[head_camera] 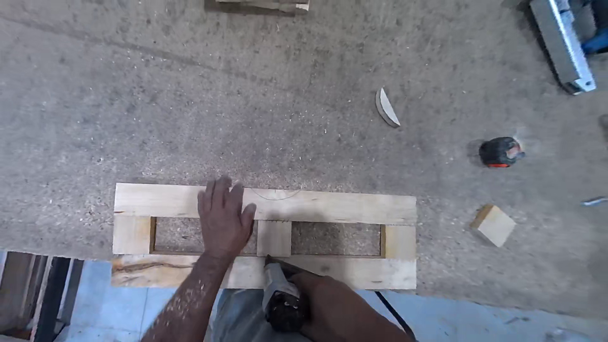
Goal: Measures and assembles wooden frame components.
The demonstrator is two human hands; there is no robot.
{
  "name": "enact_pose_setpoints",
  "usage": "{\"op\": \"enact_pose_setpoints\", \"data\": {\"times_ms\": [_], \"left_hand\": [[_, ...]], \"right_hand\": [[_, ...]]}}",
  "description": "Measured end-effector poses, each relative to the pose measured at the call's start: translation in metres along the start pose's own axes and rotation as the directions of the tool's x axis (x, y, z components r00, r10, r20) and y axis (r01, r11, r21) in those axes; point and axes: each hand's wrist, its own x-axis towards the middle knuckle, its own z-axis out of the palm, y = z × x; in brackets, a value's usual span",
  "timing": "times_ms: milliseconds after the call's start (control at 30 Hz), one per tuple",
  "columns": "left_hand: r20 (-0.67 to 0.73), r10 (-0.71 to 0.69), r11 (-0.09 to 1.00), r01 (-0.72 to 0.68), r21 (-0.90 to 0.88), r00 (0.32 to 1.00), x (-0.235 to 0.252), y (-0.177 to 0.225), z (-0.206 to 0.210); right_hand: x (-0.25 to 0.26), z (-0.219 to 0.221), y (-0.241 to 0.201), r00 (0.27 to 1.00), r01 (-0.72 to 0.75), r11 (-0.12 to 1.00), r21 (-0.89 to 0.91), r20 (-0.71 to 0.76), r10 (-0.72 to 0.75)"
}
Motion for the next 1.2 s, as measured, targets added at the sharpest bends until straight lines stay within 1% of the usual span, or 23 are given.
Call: {"op": "enact_pose_setpoints", "data": {"times_ms": [67,133,233,333,500,600,1033,1200], "left_hand": [[-0.001,-0.062,0.997,0.062,0.033,0.998,-0.03,-0.004,0.008],[-0.024,-0.069,0.994,0.071,0.088,0.997,-0.043,-0.006,0.016],[-0.056,-0.048,0.991,0.055,0.125,0.997,-0.041,-0.005,0.02],[-0.081,-0.034,0.993,0.043,0.114,0.996,-0.04,-0.007,0.023],[-0.084,-0.016,0.993,0.025,0.112,0.996,-0.039,-0.007,0.023],[-0.093,-0.009,0.993,0.02,0.113,0.996,-0.039,-0.007,0.023],[-0.063,-0.035,0.993,0.042,0.111,0.997,-0.038,-0.004,0.02],[-0.072,-0.029,0.992,0.037,0.118,0.997,-0.038,-0.004,0.02]], "right_hand": [[0.005,0.003,-0.004,1.0,0.027,1.0,-0.014,0.006,-0.027],[0.008,0.004,-0.01,1.0,0.015,0.999,-0.028,0.005,-0.015],[0.012,0.001,-0.017,1.0,-0.023,0.999,-0.042,0.018,0.024],[0.014,0.0,-0.021,0.998,-0.045,0.998,-0.046,0.037,0.047],[0.015,-0.004,-0.028,0.99,-0.11,0.993,-0.051,0.079,0.114],[0.014,-0.005,-0.03,0.988,-0.122,0.992,-0.043,0.088,0.125],[0.003,0.0,-0.007,0.988,-0.13,0.991,-0.033,0.074,0.132],[-0.002,0.002,0.002,0.99,-0.138,0.99,-0.012,0.037,0.138]]}}
